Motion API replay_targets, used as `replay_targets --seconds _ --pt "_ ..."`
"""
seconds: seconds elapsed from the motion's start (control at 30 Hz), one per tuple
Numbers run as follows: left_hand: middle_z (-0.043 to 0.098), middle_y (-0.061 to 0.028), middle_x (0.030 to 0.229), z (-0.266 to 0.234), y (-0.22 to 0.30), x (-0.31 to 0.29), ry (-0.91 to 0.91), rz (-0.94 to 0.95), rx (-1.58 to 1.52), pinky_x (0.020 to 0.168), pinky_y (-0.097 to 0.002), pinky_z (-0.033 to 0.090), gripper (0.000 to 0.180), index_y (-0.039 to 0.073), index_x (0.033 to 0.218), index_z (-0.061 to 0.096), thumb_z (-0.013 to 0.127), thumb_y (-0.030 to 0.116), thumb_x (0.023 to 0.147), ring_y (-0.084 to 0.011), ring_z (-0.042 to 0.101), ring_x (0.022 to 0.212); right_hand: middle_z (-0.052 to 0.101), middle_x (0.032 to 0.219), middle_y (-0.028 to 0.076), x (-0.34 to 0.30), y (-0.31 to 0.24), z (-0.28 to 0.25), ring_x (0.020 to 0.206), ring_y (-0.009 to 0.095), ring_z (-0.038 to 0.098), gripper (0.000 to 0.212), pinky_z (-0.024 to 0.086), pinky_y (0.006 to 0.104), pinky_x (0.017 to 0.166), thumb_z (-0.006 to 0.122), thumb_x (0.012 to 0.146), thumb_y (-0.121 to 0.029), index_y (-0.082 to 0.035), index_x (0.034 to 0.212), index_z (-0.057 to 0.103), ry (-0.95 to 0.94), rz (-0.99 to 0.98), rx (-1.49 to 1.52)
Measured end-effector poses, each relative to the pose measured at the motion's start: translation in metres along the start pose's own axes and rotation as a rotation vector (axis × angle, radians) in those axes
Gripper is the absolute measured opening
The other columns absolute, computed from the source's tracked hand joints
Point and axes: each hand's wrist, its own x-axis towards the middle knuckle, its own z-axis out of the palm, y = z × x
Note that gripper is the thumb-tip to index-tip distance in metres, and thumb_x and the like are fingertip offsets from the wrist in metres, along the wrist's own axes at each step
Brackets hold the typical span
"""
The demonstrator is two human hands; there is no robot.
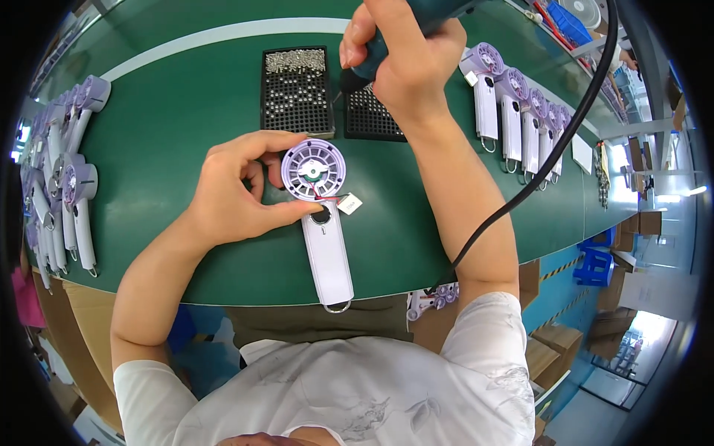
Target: The person assembles handheld fans by fitting the components together, driving screws into the fan heads and handles using an electric screwdriver, and placing the fans in a row on the table.
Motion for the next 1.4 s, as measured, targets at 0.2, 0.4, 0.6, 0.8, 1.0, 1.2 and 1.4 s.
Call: replay_targets --seconds 0.2,0.4,0.6,0.8,1.0,1.2,1.4 --pt "0.064 -0.0028 0.082 0.004 -0.004 0.0 0.03 0.014 -0.011 0.046 -0.0178 0.039 0.07 -0.004 0.125 0.067 0.095 0.012 0.063 -0.0028 0.05 0.06 0.053 0.061 0.006 -0.009 -0.013 0.011 0.046 0.017 0.052 0.025 0.046 0.0336 0.047 0.06 0.103 -0.021 0.004 0.1 0.063 0.056 0.018 0.065" --pt "0.061 -0.0025 0.078 0.004 0.0 0.001 0.003 -0.005 -0.002 0.045 -0.0176 0.038 0.07 -0.002 0.125 0.068 0.095 0.013 0.062 -0.0019 0.047 0.056 0.054 0.062 0.007 -0.006 -0.001 0.008 0.046 0.018 0.052 0.026 0.045 0.0332 0.045 0.06 0.104 -0.021 0.004 0.1 0.063 0.05 -0.001 0.026" --pt "0.061 -0.0021 0.076 0.002 -0.003 -0.001 0.038 0.045 0.027 0.045 -0.0178 0.038 0.071 -0.003 0.124 0.069 0.097 0.016 0.061 -0.0017 0.047 0.056 0.053 0.061 0.007 -0.013 -0.005 0.018 0.046 0.018 0.052 0.026 0.045 0.0331 0.045 0.059 0.104 -0.021 0.004 0.099 0.062 0.064 0.036 0.025" --pt "0.06 -0.0025 0.074 0.0 0.002 0.001 0.017 0.023 0.035 0.044 -0.0178 0.036 0.07 -0.003 0.122 0.069 0.098 0.018 0.061 -0.0014 0.045 0.052 0.053 0.061 0.007 0.014 0.038 -0.005 0.045 0.018 0.052 0.026 0.045 0.0327 0.045 0.059 0.104 -0.021 0.004 0.098 0.062 -0.478 -0.229 0.682" --pt "0.059 -0.0019 0.072 0.0 0.0 0.001 0.023 0.035 0.023 0.044 -0.0179 0.035 0.071 -0.002 0.122 0.069 0.098 0.018 0.061 -0.0011 0.044 0.051 0.053 0.061 0.006 0.008 0.029 0.0 0.045 0.017 0.051 0.025 0.045 0.0322 0.044 0.058 0.104 -0.022 0.002 0.096 0.061 -0.472 -0.223 0.71" --pt "0.059 -0.0015 0.072 -0.001 0.002 0.0 0.019 0.034 0.031 0.044 -0.018 0.035 0.071 -0.002 0.122 0.07 0.098 0.018 0.061 -0.0011 0.044 0.052 0.052 0.06 0.005 -0.004 0.01 0.009 0.045 0.017 0.051 0.026 0.045 0.0322 0.044 0.058 0.105 -0.022 0.001 0.095 0.061 0.088 0.013 0.027" --pt "0.07 -0.0077 0.088 -0.003 0.008 0.002 -0.002 -0.029 0.046 0.059 -0.0282 0.051 0.061 -0.001 0.111 0.071 0.096 0.024 0.062 -0.0144 0.058 0.063 0.052 0.06 0.006 0.009 0.031 -0.001 0.044 0.017 0.051 0.026 0.044 0.0323 0.044 0.057 0.105 -0.023 0.001 0.095 0.061 -0.479 -0.247 0.707"
